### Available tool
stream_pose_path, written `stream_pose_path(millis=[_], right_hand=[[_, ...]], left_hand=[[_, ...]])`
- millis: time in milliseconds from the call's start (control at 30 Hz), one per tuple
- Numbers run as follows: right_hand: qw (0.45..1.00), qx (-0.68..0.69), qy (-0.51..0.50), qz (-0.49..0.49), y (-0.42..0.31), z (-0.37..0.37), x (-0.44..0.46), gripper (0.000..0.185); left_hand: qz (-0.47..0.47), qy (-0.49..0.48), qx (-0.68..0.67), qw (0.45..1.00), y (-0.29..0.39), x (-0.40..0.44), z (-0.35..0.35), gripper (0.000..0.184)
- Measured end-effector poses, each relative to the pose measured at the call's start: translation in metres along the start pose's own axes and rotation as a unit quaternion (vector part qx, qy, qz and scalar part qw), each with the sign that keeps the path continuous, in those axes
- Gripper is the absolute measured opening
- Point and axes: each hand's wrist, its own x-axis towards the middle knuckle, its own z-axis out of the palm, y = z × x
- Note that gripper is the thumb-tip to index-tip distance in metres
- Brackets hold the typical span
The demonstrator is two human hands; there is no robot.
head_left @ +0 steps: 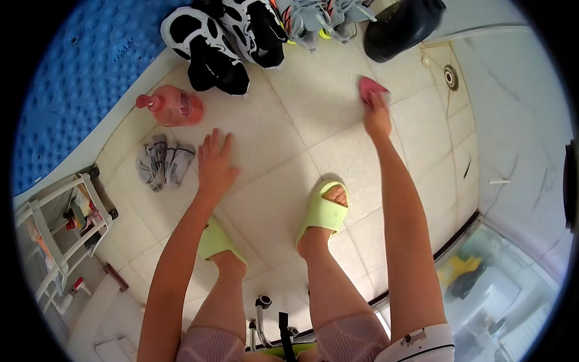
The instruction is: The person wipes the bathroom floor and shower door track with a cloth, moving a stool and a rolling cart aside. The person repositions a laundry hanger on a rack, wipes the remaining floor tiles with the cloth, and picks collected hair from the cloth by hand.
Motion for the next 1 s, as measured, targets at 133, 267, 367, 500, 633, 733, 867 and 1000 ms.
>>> stream_pose_path(millis=[133,267,367,500,633,733,867,1000], right_hand=[[0.995,-0.063,0.064,0.033,0.017,0.015,-0.014,0.05],[0.989,-0.054,0.004,-0.136,-0.104,0.044,-0.07,0.053],[0.941,0.083,-0.043,-0.325,-0.169,0.049,-0.067,0.043],[0.924,0.047,-0.01,-0.379,-0.159,0.056,0.016,0.032],[0.978,0.044,0.065,-0.193,-0.102,0.036,0.072,0.027],[0.992,0.054,0.106,-0.043,-0.063,0.017,0.059,0.032],[0.989,0.002,0.135,0.06,-0.045,0.016,-0.018,0.042],[0.994,0.013,0.02,-0.11,-0.085,0.019,-0.121,0.053]], left_hand=[[-0.024,-0.048,0.005,0.999,0.021,0.031,-0.009,0.107],[-0.054,-0.119,0.07,0.989,0.042,0.054,-0.005,0.113],[-0.045,-0.137,0.116,0.983,0.047,0.062,0.0,0.115],[-0.028,-0.15,0.127,0.98,0.043,0.065,0.001,0.13],[-0.029,-0.189,0.146,0.971,0.044,0.071,0.0,0.135],[-0.032,-0.202,0.147,0.968,0.041,0.072,0.002,0.137],[-0.028,-0.207,0.146,0.967,0.04,0.073,0.004,0.138],[-0.01,-0.216,0.24,0.946,0.05,0.075,-0.003,0.132]])
